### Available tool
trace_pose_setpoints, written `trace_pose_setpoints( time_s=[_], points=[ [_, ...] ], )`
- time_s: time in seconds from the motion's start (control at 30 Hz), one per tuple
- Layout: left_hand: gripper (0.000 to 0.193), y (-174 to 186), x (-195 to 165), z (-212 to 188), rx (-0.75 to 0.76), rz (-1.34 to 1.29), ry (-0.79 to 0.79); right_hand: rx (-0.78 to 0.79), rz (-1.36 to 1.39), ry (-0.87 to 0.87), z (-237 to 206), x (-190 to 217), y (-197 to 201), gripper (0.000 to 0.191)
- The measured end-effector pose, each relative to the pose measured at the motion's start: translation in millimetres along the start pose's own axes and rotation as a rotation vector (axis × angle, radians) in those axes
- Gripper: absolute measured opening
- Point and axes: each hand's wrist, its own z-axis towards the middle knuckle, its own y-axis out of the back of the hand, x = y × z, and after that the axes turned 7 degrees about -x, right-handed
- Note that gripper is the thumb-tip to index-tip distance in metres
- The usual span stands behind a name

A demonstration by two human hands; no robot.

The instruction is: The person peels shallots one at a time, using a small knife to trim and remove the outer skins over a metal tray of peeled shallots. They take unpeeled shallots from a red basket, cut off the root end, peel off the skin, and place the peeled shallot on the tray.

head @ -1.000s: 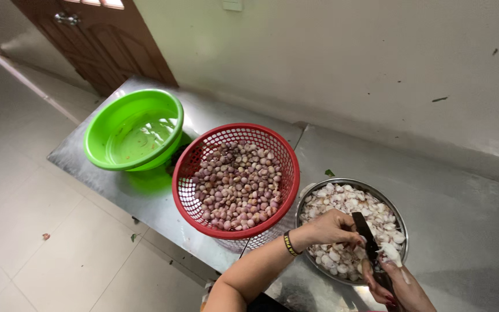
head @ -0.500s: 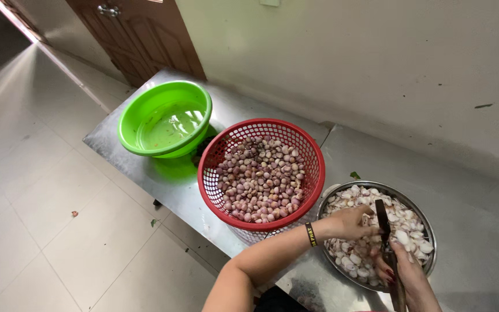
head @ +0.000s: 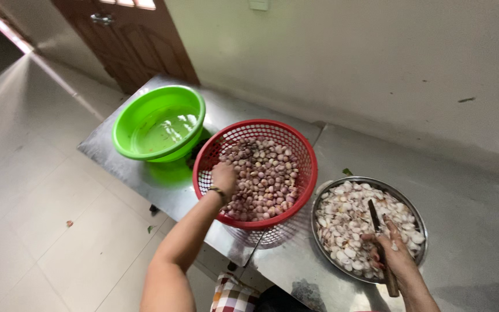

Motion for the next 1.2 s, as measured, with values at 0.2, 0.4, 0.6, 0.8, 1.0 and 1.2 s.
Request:
trace_pose_setpoints(
  time_s=[0.2, 0.4, 0.6, 0.8, 1.0, 1.2],
  points=[
    [0.028, -15, 11, -7, 0.198, -0.101, 0.122, 0.012, 0.016, 0.010, 28, -25, -8, 0.067],
    [0.019, -16, 3, -4, 0.122, -0.176, 0.150, 0.211, -0.116, 0.081, 46, -39, -25, 0.047],
    [0.012, 30, -85, -3, 0.304, -1.208, 0.256, 0.134, 0.283, 0.104, 21, -35, -12, 0.063],
    [0.018, 36, -261, -54, 0.639, -1.537, 0.040, 0.096, 0.250, 0.331, 5, -36, -12, 0.054],
    [0.013, 5, -330, -64, 0.457, -1.736, 0.182, 0.039, 0.091, 0.340, 12, -43, 4, 0.052],
    [0.022, 11, -327, -69, 0.615, -1.757, 0.203, -0.126, -0.105, 0.946, 17, -45, 10, 0.043]
  ],
)
